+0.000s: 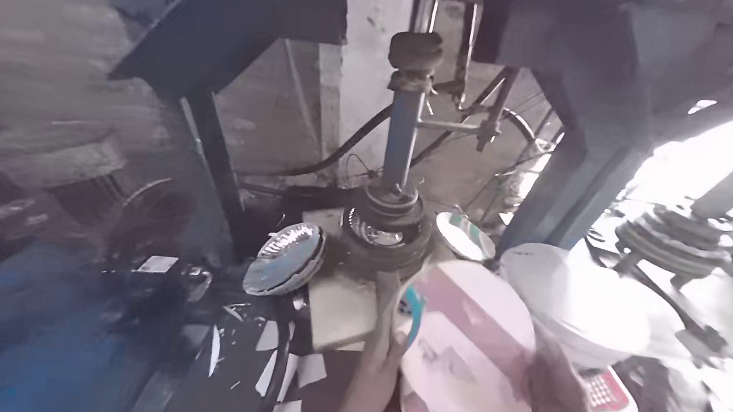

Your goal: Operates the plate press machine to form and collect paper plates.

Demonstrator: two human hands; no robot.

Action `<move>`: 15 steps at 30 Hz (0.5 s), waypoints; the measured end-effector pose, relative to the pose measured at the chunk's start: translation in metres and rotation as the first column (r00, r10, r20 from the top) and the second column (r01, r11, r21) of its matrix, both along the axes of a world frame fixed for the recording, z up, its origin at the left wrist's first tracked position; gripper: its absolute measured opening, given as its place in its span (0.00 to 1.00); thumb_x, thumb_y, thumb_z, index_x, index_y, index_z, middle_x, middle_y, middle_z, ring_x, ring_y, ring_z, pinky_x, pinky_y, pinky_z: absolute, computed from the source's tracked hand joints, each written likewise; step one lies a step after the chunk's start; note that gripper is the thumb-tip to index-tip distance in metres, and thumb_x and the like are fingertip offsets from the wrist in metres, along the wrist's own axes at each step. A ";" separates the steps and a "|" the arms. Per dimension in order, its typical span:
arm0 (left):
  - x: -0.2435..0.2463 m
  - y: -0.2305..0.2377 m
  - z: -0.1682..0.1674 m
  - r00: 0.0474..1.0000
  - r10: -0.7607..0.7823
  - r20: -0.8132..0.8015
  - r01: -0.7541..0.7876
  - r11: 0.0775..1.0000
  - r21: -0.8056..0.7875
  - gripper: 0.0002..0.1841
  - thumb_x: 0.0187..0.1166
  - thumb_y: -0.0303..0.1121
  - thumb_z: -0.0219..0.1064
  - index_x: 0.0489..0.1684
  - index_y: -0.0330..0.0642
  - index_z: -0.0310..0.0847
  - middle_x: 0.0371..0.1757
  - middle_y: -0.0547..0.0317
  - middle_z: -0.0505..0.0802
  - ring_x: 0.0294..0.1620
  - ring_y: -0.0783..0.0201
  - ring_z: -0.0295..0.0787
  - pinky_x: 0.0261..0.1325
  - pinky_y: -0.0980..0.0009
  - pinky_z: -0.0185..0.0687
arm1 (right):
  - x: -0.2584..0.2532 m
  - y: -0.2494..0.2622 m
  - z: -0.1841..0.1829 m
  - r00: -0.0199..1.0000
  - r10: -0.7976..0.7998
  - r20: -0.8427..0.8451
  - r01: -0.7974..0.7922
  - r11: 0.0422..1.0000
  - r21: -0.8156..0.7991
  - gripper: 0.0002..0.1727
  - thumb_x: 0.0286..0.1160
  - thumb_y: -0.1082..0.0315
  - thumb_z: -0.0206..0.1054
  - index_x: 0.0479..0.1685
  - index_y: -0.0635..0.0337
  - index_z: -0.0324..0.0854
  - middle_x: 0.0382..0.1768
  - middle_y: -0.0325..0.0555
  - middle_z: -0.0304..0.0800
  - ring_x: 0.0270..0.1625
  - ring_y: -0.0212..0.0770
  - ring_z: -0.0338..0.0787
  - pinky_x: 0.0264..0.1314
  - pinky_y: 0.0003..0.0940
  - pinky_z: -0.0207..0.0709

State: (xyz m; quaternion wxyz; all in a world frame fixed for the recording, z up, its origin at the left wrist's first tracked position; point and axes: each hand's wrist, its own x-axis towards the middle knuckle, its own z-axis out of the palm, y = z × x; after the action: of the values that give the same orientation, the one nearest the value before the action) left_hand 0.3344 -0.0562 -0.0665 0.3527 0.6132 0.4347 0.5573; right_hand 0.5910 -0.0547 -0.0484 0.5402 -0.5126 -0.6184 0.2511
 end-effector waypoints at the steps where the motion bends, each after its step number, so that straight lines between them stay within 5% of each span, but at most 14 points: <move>1: -0.011 0.001 0.004 0.995 0.104 0.003 -0.104 0.993 0.047 0.31 0.85 0.28 0.52 0.88 0.25 0.51 0.79 0.35 0.77 0.75 0.57 0.80 0.74 0.61 0.78 | -0.005 0.019 0.010 0.999 0.032 -0.024 -0.034 0.996 -0.085 0.25 0.81 0.75 0.56 0.78 0.71 0.68 0.48 0.43 0.90 0.37 0.24 0.87 0.40 0.23 0.85; 3: -0.047 -0.002 0.021 0.929 0.355 -0.101 -0.334 0.926 0.177 0.31 0.83 0.31 0.52 0.85 0.23 0.57 0.83 0.34 0.73 0.83 0.51 0.71 0.82 0.56 0.68 | -0.022 0.066 0.025 0.998 0.046 -0.042 -0.054 0.975 -0.214 0.23 0.81 0.77 0.57 0.75 0.69 0.71 0.35 0.41 0.86 0.24 0.25 0.79 0.25 0.23 0.77; 5: -0.102 0.000 0.032 0.715 0.669 -0.206 -0.581 0.731 0.357 0.26 0.82 0.34 0.52 0.76 0.26 0.72 0.81 0.31 0.74 0.85 0.38 0.66 0.86 0.45 0.59 | -0.040 0.114 0.033 0.998 0.036 -0.048 -0.047 0.967 -0.252 0.19 0.82 0.78 0.58 0.71 0.67 0.76 0.31 0.41 0.85 0.20 0.25 0.77 0.20 0.22 0.73; 7: -0.165 0.005 0.038 0.458 0.862 -0.215 -0.728 0.503 0.465 0.22 0.82 0.34 0.53 0.66 0.31 0.82 0.78 0.26 0.75 0.82 0.27 0.65 0.83 0.36 0.55 | -0.050 0.152 0.039 0.998 0.025 0.063 -0.008 0.965 -0.263 0.17 0.82 0.73 0.62 0.68 0.65 0.81 0.41 0.47 0.89 0.32 0.31 0.83 0.35 0.29 0.79; 9: -0.222 0.003 0.045 0.336 0.920 -0.202 -0.787 0.392 0.477 0.19 0.79 0.28 0.56 0.63 0.32 0.84 0.75 0.25 0.77 0.78 0.24 0.68 0.80 0.33 0.57 | -0.050 0.165 0.056 0.992 0.045 0.117 -0.015 0.969 -0.246 0.18 0.81 0.72 0.64 0.67 0.66 0.82 0.54 0.56 0.90 0.49 0.39 0.88 0.54 0.39 0.82; 12: -0.244 -0.020 0.065 0.417 0.891 -0.182 -0.769 0.452 0.452 0.20 0.82 0.27 0.52 0.66 0.27 0.80 0.67 0.31 0.86 0.68 0.38 0.82 0.72 0.46 0.73 | -0.036 0.133 0.089 0.993 0.071 0.095 -0.063 0.995 -0.081 0.19 0.79 0.77 0.61 0.68 0.71 0.78 0.52 0.50 0.88 0.47 0.28 0.86 0.54 0.25 0.82; 15: -0.189 -0.043 0.059 0.816 0.577 0.000 -0.560 0.792 0.245 0.22 0.89 0.37 0.50 0.66 0.27 0.78 0.59 0.51 0.91 0.56 0.66 0.90 0.59 0.68 0.87 | -0.002 0.074 0.105 0.989 0.099 0.109 -0.106 0.993 0.060 0.23 0.78 0.75 0.58 0.74 0.69 0.75 0.62 0.42 0.89 0.57 0.19 0.87 0.61 0.20 0.82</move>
State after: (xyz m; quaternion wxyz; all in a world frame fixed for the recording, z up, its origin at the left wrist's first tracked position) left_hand 0.1452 -0.0994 -0.0071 0.0777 0.5115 0.5430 0.6614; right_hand 0.5886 0.0197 0.0566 0.5098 -0.4746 -0.6795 0.2305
